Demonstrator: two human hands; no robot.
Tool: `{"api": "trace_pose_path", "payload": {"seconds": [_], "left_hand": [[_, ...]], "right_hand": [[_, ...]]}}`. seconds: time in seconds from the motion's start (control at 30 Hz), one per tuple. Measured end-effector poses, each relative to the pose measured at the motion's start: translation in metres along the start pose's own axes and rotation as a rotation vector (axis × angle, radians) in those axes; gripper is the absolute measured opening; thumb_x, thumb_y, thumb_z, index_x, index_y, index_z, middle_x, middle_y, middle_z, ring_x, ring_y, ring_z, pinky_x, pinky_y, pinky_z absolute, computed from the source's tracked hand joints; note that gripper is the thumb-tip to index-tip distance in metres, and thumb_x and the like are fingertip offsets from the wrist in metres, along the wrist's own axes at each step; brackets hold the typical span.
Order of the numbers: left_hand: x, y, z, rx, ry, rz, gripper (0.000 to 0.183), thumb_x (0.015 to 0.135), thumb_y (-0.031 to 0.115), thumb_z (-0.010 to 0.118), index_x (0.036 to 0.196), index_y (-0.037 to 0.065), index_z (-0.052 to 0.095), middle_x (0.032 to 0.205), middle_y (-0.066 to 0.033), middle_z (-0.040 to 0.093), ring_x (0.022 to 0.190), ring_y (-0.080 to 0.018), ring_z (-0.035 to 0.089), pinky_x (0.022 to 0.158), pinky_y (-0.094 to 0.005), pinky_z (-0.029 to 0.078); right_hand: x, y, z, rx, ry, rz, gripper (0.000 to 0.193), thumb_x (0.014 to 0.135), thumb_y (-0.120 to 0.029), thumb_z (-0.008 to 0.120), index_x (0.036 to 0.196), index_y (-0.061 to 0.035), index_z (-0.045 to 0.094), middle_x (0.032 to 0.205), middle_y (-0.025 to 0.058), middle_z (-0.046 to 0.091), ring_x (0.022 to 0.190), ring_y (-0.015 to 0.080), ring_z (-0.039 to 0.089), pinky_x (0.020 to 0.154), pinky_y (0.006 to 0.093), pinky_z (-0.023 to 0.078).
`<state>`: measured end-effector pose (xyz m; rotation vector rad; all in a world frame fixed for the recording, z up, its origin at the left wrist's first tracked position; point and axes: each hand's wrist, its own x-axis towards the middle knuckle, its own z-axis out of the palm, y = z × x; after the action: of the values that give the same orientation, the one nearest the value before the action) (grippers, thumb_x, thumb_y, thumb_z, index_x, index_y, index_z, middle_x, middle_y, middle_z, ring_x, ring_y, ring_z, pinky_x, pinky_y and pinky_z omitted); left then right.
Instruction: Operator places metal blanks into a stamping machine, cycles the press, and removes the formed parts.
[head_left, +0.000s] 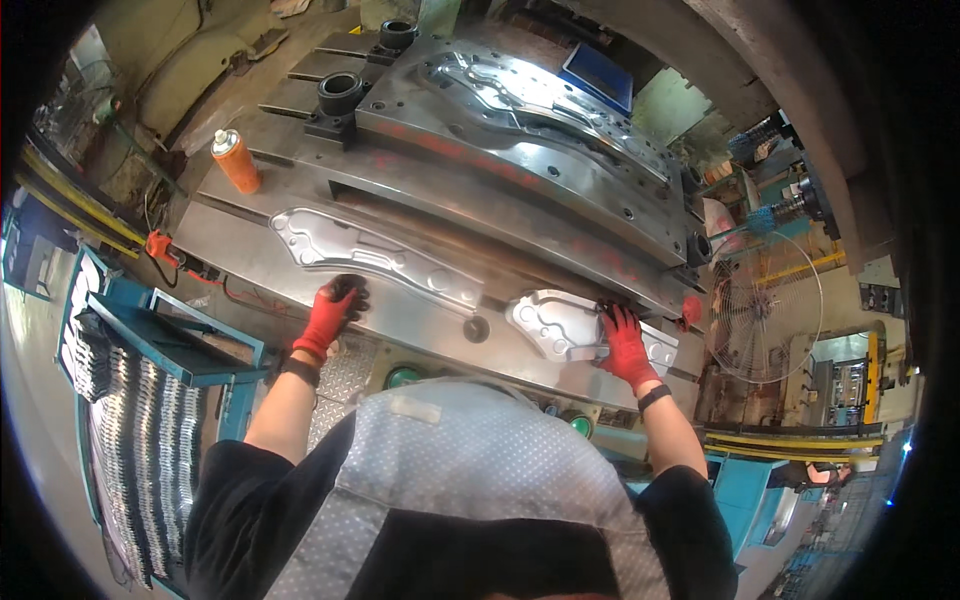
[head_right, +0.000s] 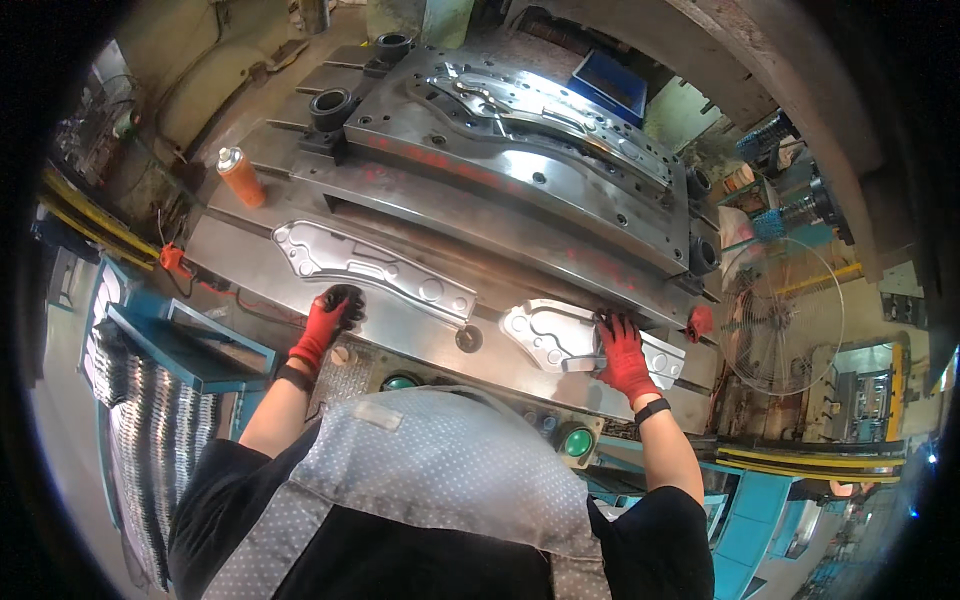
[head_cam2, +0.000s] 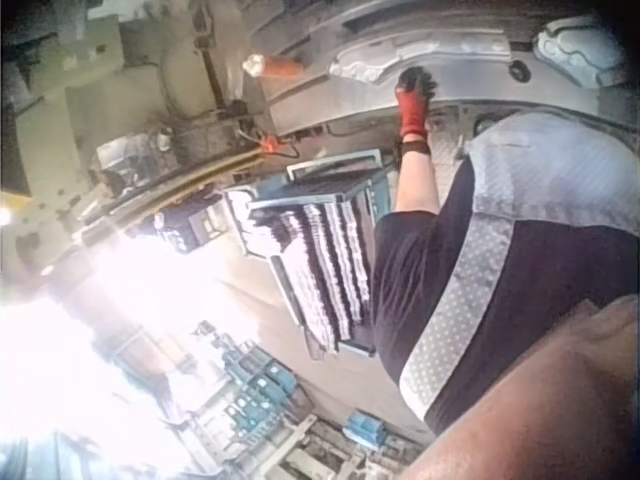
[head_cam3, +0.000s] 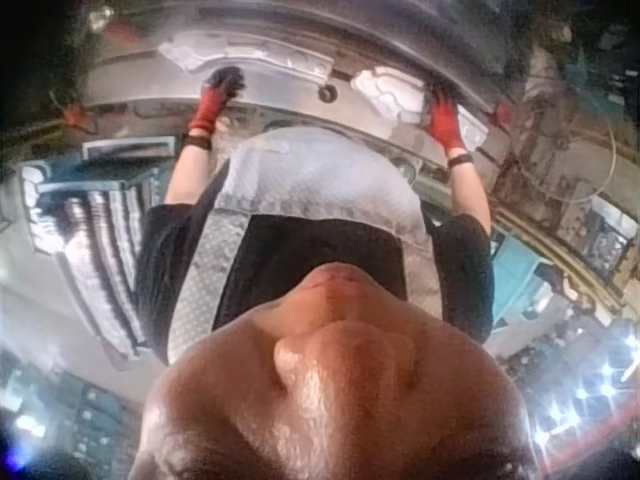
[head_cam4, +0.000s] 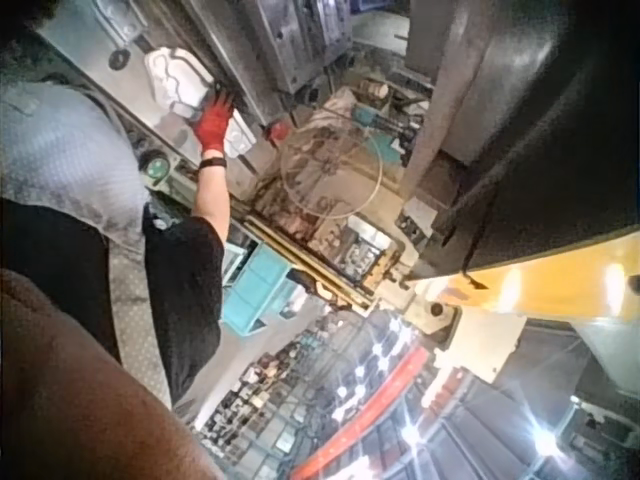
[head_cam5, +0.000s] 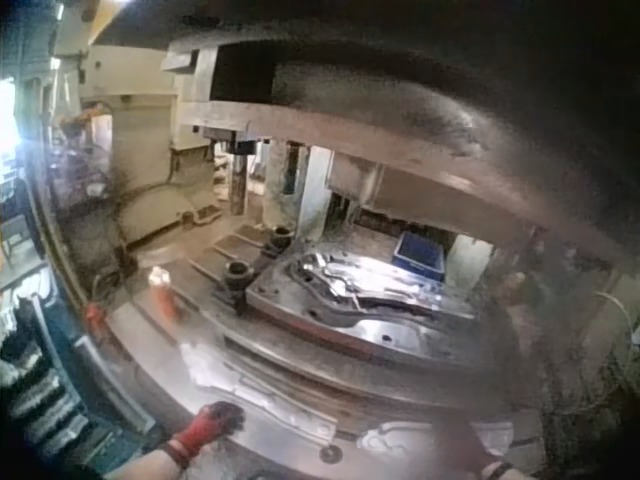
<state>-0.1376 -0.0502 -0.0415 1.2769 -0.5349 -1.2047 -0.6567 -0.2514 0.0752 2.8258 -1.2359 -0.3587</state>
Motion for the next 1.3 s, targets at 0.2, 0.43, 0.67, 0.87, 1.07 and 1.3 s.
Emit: {"api": "trace_pose_path", "payload": {"seconds": [0.2,0.43,0.67,0.87,1.07,1.3], "left_hand": [[-0.004,0.011,0.006,0.031,-0.024,0.029,0.02,0.09,0.004,0.052,0.109,0.0,0.057,0.089,-0.0104,0.067,0.069,-0.0219,0.067,0.054,-0.0305,0.054],[-0.001,0.001,-0.004,0.066,-0.047,-0.005,0.02,0.092,0.006,0.05,0.111,0.003,0.056,0.09,-0.0089,0.064,0.071,-0.0189,0.065,0.052,-0.0261,0.049],[0.0,0.008,0.003,0.042,-0.06,-0.033,0.018,0.094,0.009,0.048,0.11,0.004,0.055,0.087,-0.0078,0.062,0.068,-0.0192,0.065,0.052,-0.0271,0.051],[-0.001,0.008,0.003,-0.011,-0.066,-0.031,0.017,0.094,0.009,0.048,0.108,0.005,0.056,0.087,-0.0071,0.062,0.068,-0.0188,0.064,0.052,-0.0268,0.051],[-0.003,0.0,-0.004,0.037,-0.046,0.006,0.02,0.092,0.005,0.05,0.112,0.004,0.055,0.088,-0.0075,0.065,0.069,-0.0166,0.064,0.052,-0.0251,0.05],[-0.009,0.005,0.001,0.077,-0.032,0.05,0.018,0.091,0.003,0.051,0.109,0.002,0.056,0.089,-0.0088,0.066,0.071,-0.0201,0.068,0.054,-0.0271,0.053]], "right_hand": [[-0.002,0.004,-0.001,-0.013,-0.007,-0.01,0.107,0.047,-0.031,0.085,0.136,-0.0062,0.03,0.139,0.024,0.028,0.13,0.0411,0.027,0.11,0.051,0.02],[0.001,-0.01,-0.048,-0.008,0.077,0.028,0.109,0.044,-0.036,0.086,0.134,-0.0071,0.033,0.135,0.0237,0.031,0.124,0.0407,0.031,0.104,0.0528,0.026],[0.035,-0.052,-0.138,-0.019,0.2,-0.139,0.102,0.045,-0.033,0.084,0.133,-0.008,0.038,0.135,0.0256,0.031,0.122,0.0437,0.033,0.104,0.0527,0.027],[0.137,-0.042,-0.208,-0.093,0.389,-0.291,0.103,0.047,-0.032,0.084,0.137,-0.0114,0.038,0.138,0.0218,0.033,0.12,0.0433,0.037,0.101,0.0514,0.034],[0.274,-0.011,-0.25,0.017,0.325,-0.251,0.105,0.044,-0.026,0.085,0.136,-0.0091,0.038,0.136,0.0202,0.039,0.12,0.0382,0.042,0.1,0.0463,0.036],[0.35,0.006,-0.223,0.909,0.004,-0.314,0.067,0.075,-0.012,0.071,0.135,-0.0106,0.041,0.138,0.0076,0.042,0.128,0.0211,0.036,0.104,0.0321,0.032]]}}
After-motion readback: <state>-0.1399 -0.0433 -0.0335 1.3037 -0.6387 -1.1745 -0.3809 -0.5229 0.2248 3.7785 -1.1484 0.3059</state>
